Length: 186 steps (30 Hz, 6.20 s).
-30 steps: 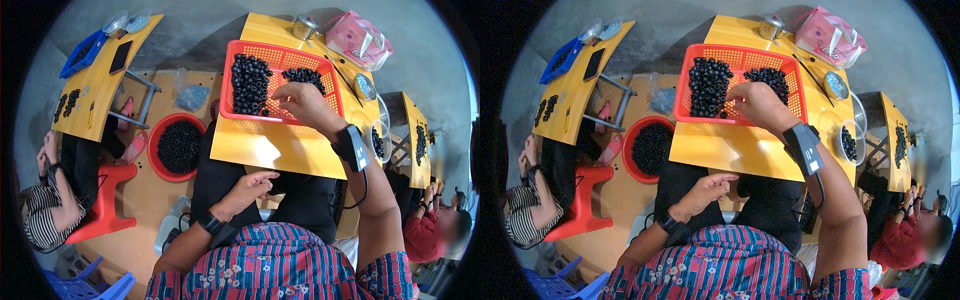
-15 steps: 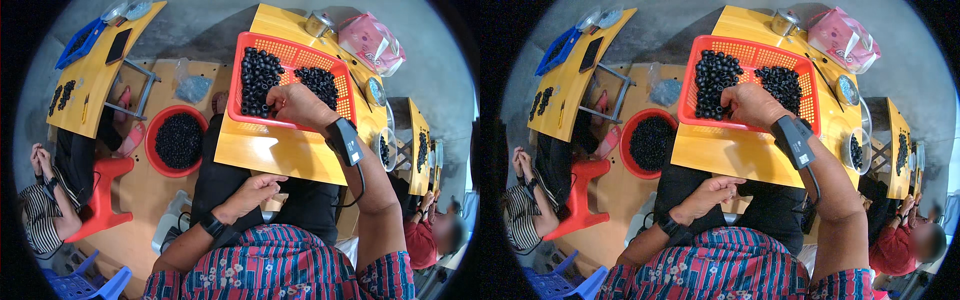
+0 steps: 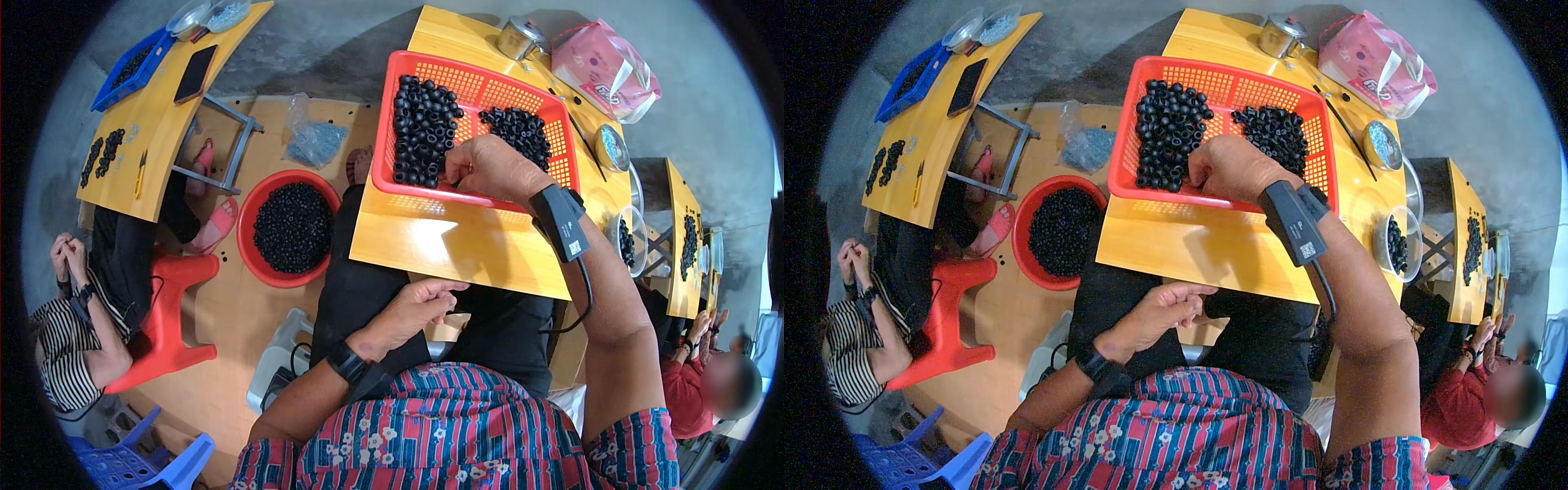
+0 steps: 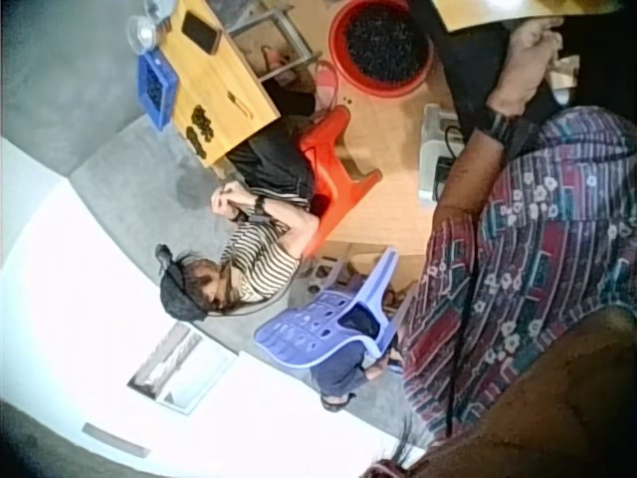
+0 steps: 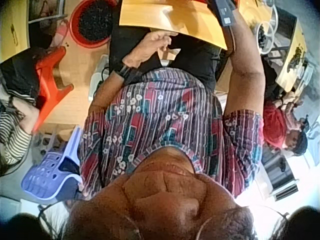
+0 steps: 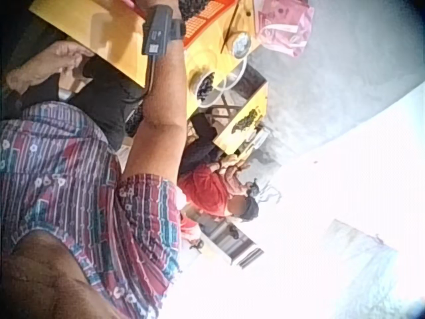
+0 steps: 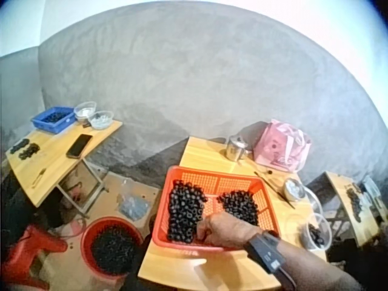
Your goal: Manually joining or sorting small black plastic components at an assembly workstation.
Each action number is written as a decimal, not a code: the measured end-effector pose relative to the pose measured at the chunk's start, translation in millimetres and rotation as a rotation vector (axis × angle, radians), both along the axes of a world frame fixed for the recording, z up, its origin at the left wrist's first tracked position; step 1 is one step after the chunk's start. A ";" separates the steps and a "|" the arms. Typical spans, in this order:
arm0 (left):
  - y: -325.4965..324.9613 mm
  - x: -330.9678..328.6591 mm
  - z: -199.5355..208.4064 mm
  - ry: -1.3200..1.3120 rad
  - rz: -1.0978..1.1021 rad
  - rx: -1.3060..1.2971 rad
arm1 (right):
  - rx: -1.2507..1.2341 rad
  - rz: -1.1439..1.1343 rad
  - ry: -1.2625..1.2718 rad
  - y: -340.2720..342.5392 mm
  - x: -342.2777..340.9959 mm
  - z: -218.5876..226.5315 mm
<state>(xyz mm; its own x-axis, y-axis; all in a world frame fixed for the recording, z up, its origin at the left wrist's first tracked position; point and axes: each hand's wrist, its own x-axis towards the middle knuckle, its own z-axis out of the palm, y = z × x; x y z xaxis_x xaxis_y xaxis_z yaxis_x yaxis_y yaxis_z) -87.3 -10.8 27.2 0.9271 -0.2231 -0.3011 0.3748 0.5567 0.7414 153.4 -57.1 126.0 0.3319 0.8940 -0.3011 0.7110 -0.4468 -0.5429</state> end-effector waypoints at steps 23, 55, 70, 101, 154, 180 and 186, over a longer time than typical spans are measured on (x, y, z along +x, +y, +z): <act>-7.9 -12.9 7.4 0.034 0.017 0.100 | 0.820 -0.341 1.197 -90.4 -43.7 22.9; -36.4 -23.7 42.3 0.000 0.214 0.110 | 0.825 -0.367 0.146 -141.4 -179.9 -22.0; -26.8 -21.6 19.3 -0.062 0.093 -0.131 | 0.831 -0.396 0.360 -140.5 -172.8 -35.3; -10.8 -9.2 -5.5 0.071 0.035 -0.078 | 0.477 -1.003 -0.341 -219.1 -44.4 -65.3; -11.8 -15.9 -9.5 0.038 0.055 -0.095 | 0.442 -0.898 -0.469 -172.5 -76.6 -62.0; -14.2 -18.9 -8.6 0.037 0.072 -0.012 | 0.452 -0.720 -0.703 -199.6 -89.8 -73.1; -13.7 -16.3 -8.8 0.029 0.087 0.025 | 0.871 -0.751 0.051 -185.1 -111.5 -57.0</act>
